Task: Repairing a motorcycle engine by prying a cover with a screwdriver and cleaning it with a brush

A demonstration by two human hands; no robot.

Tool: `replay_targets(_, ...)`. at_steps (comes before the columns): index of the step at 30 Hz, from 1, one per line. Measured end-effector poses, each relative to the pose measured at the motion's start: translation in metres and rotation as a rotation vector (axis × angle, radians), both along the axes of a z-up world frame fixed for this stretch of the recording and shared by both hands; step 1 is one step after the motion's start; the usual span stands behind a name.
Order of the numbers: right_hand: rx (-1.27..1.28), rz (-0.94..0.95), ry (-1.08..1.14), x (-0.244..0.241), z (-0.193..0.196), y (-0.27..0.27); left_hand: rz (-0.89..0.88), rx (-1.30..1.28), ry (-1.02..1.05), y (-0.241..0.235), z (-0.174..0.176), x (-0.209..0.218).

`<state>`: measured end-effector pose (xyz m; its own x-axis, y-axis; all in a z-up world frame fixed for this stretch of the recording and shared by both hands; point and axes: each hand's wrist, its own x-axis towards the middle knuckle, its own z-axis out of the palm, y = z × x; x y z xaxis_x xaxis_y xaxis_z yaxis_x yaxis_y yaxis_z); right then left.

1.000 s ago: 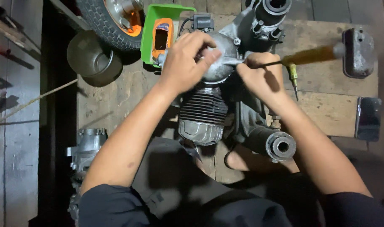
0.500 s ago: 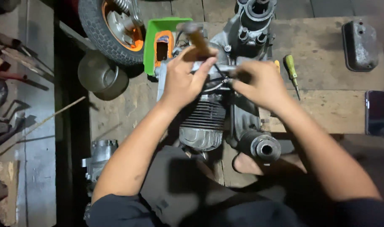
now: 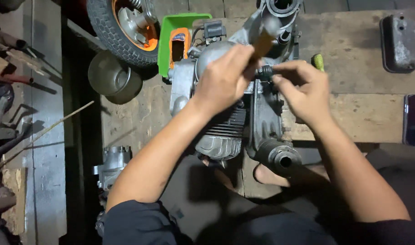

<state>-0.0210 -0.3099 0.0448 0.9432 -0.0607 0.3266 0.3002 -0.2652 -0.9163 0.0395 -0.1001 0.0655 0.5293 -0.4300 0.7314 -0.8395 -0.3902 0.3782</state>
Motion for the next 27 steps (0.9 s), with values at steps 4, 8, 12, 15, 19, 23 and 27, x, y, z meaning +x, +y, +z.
replay_targets(4,-0.032,-0.049,-0.052,-0.002,-0.014,0.005,-0.006,-0.011,0.016,0.01,0.006,-0.005)
replay_targets(8,0.198,-0.21,0.046,-0.022,-0.039,-0.008,0.12,-0.089,0.141,0.028,0.018,0.0)
replay_targets(12,0.246,-0.183,0.062,-0.027,-0.022,-0.018,0.043,-0.211,0.227,0.009,0.001,-0.009)
replay_targets(15,0.186,-0.083,-0.001,-0.026,0.003,-0.011,0.011,-0.041,0.037,-0.002,-0.02,-0.007)
replay_targets(19,0.062,-0.009,-0.016,-0.016,-0.005,-0.009,-0.01,0.118,-0.028,-0.001,0.013,-0.019)
replay_targets(23,0.168,0.028,-0.025,-0.013,-0.008,-0.008,-0.02,0.108,0.039,-0.007,0.012,-0.016)
replay_targets(27,0.106,0.151,-0.159,-0.008,0.002,-0.008,-0.083,0.085,0.131,-0.01,0.007,-0.014)
